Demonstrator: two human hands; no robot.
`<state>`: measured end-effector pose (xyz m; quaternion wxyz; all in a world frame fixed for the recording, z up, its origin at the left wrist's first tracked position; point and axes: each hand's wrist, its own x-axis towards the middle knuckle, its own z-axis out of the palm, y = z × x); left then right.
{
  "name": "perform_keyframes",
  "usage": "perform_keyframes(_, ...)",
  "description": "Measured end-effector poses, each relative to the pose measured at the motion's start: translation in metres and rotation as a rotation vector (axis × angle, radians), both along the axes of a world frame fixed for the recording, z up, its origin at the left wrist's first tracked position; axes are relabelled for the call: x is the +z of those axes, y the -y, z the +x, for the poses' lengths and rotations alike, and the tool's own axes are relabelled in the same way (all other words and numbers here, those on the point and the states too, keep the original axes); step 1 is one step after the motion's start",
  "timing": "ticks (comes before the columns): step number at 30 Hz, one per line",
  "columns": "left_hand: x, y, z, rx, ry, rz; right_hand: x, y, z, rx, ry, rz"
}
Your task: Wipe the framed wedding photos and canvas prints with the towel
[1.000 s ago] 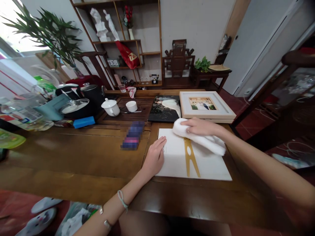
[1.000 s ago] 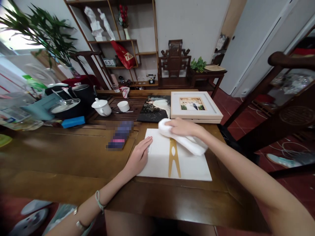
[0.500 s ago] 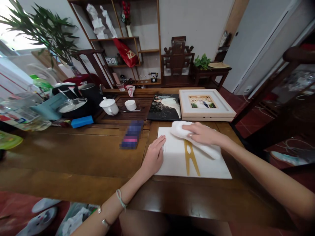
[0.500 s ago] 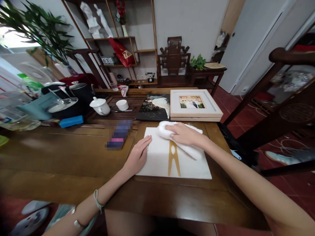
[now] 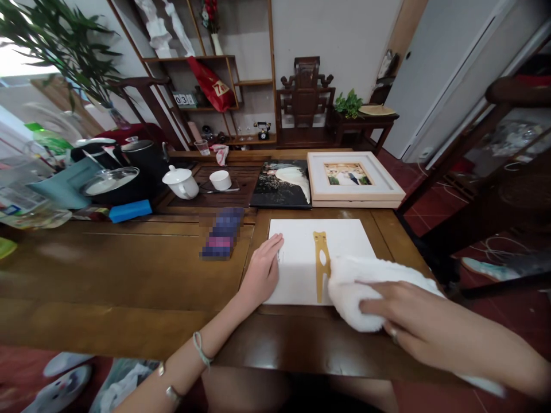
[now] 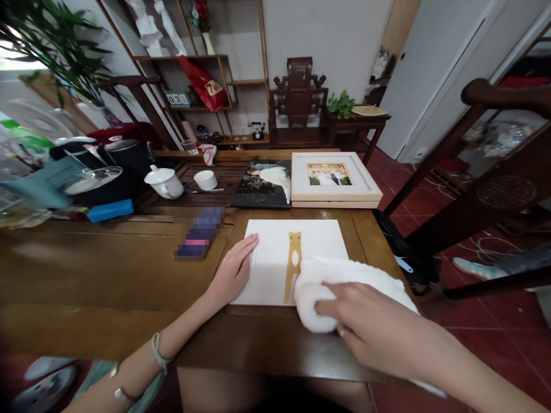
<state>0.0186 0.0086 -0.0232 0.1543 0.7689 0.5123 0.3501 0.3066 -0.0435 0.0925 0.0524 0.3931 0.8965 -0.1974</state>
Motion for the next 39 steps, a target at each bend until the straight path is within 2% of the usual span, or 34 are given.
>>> perform_keyframes(3,0.001,0.0,0.0,-0.002,0.006,-0.011,0.004,-0.009,0.004,-0.003,0.001,-0.048)
perform_keyframes(7,0.0,0.0,0.0,0.002,0.011,0.001,-0.015,-0.064,0.005,-0.083,-0.072,0.147)
perform_keyframes(10,-0.001,0.0,0.0,0.002,0.006,0.019,-0.032,-0.102,-0.015,-0.116,-0.183,0.276)
perform_keyframes(13,0.0,0.0,0.0,-0.001,-0.009,0.021,-0.042,-0.12,-0.052,-0.089,-0.22,0.318)
perform_keyframes(16,0.003,0.0,0.0,0.003,-0.015,0.015,-0.047,-0.115,-0.089,-0.002,-0.188,0.343)
perform_keyframes(19,0.005,0.0,0.001,-0.013,-0.011,0.002,-0.05,-0.084,-0.105,0.158,-0.084,0.418)
perform_keyframes(23,0.002,0.0,0.0,-0.009,-0.005,-0.015,-0.05,-0.018,-0.093,0.333,-0.039,0.401)
perform_keyframes(26,-0.001,0.0,-0.001,-0.005,-0.004,-0.013,-0.044,0.006,-0.069,0.44,-0.11,0.305)
perform_keyframes(28,-0.001,0.0,0.0,-0.004,-0.003,-0.011,-0.039,-0.003,-0.054,0.45,-0.148,0.2)
perform_keyframes(30,-0.001,0.0,0.0,0.001,-0.001,-0.007,-0.038,-0.028,-0.042,0.377,-0.159,0.165)
perform_keyframes(35,0.001,0.001,0.001,0.003,0.008,0.0,-0.047,-0.093,-0.037,0.155,-0.15,0.33)
perform_keyframes(37,0.001,0.0,0.001,0.002,0.009,0.004,-0.05,-0.104,-0.043,0.124,-0.137,0.358)
perform_keyframes(39,0.001,0.0,0.001,0.003,0.006,0.007,-0.05,-0.102,-0.051,0.15,-0.114,0.363)
